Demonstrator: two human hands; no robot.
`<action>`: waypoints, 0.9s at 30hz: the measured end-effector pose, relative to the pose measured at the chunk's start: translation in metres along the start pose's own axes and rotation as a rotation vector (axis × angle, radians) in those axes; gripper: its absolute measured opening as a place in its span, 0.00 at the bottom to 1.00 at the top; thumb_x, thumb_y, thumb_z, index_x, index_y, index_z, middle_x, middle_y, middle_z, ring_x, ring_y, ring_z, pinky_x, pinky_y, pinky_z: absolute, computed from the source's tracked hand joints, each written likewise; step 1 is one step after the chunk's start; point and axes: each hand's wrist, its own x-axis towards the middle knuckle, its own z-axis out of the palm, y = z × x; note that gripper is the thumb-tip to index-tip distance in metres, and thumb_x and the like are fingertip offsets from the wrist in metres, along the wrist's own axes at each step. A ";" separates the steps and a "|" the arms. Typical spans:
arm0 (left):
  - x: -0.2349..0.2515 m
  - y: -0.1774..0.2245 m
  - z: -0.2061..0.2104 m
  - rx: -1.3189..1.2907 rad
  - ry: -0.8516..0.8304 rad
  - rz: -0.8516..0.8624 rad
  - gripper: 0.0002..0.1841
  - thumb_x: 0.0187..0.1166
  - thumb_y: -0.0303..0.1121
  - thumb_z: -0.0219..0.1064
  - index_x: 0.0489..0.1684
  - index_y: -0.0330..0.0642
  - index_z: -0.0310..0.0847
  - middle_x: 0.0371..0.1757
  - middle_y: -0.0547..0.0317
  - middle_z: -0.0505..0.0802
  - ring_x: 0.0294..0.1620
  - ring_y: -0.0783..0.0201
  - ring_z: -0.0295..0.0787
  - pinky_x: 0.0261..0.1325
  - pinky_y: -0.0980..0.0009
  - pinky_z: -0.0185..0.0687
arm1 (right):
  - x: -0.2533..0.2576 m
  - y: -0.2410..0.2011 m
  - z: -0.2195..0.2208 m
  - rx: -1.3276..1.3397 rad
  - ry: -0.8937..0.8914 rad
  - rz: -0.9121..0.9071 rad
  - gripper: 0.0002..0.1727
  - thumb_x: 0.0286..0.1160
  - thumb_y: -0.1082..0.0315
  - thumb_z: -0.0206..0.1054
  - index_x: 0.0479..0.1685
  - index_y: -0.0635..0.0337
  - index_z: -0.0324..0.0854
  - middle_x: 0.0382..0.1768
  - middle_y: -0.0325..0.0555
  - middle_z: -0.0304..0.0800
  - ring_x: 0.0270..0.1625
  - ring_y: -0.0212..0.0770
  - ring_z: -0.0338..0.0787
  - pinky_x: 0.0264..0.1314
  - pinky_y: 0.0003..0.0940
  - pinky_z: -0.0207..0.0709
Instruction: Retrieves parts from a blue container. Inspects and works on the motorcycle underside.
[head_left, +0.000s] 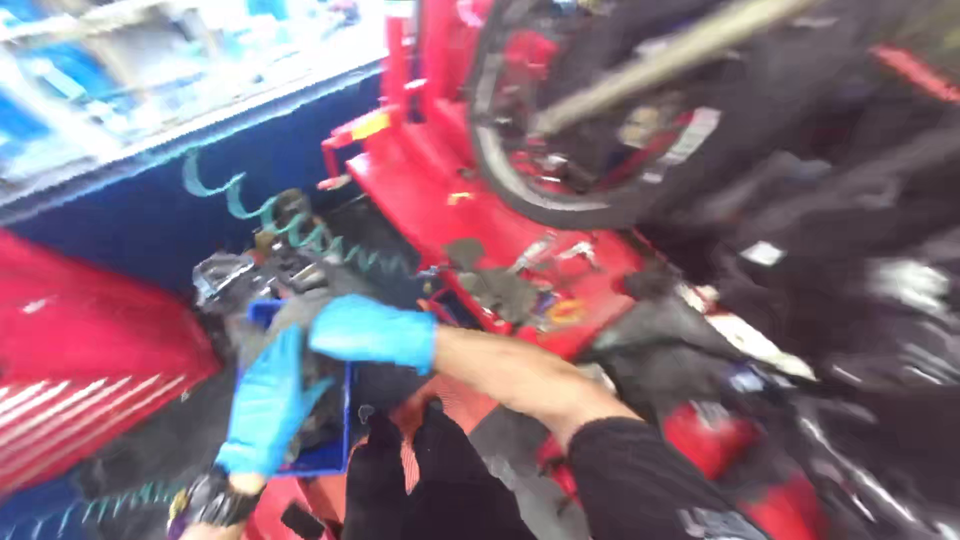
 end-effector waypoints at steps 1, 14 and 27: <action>-0.003 0.026 0.002 0.046 -0.017 -0.034 0.46 0.65 0.45 0.83 0.85 0.34 0.67 0.72 0.32 0.85 0.65 0.32 0.88 0.63 0.33 0.83 | -0.014 -0.005 -0.009 -0.033 0.002 0.040 0.06 0.78 0.72 0.65 0.39 0.61 0.89 0.40 0.52 0.91 0.47 0.55 0.91 0.47 0.56 0.81; 0.002 0.209 0.033 -0.234 -0.355 -0.104 0.19 0.75 0.33 0.74 0.60 0.32 0.85 0.57 0.32 0.91 0.63 0.37 0.87 0.68 0.31 0.76 | -0.395 -0.122 0.065 0.527 0.826 0.543 0.15 0.81 0.64 0.68 0.62 0.51 0.91 0.54 0.42 0.96 0.60 0.40 0.93 0.67 0.43 0.85; 0.069 0.356 0.060 -0.367 -0.466 -0.115 0.18 0.72 0.27 0.74 0.60 0.31 0.82 0.48 0.42 0.92 0.46 0.51 0.91 0.50 0.47 0.88 | -0.646 -0.185 0.268 1.150 0.944 1.948 0.19 0.86 0.55 0.63 0.65 0.54 0.88 0.53 0.47 0.95 0.56 0.45 0.94 0.68 0.53 0.84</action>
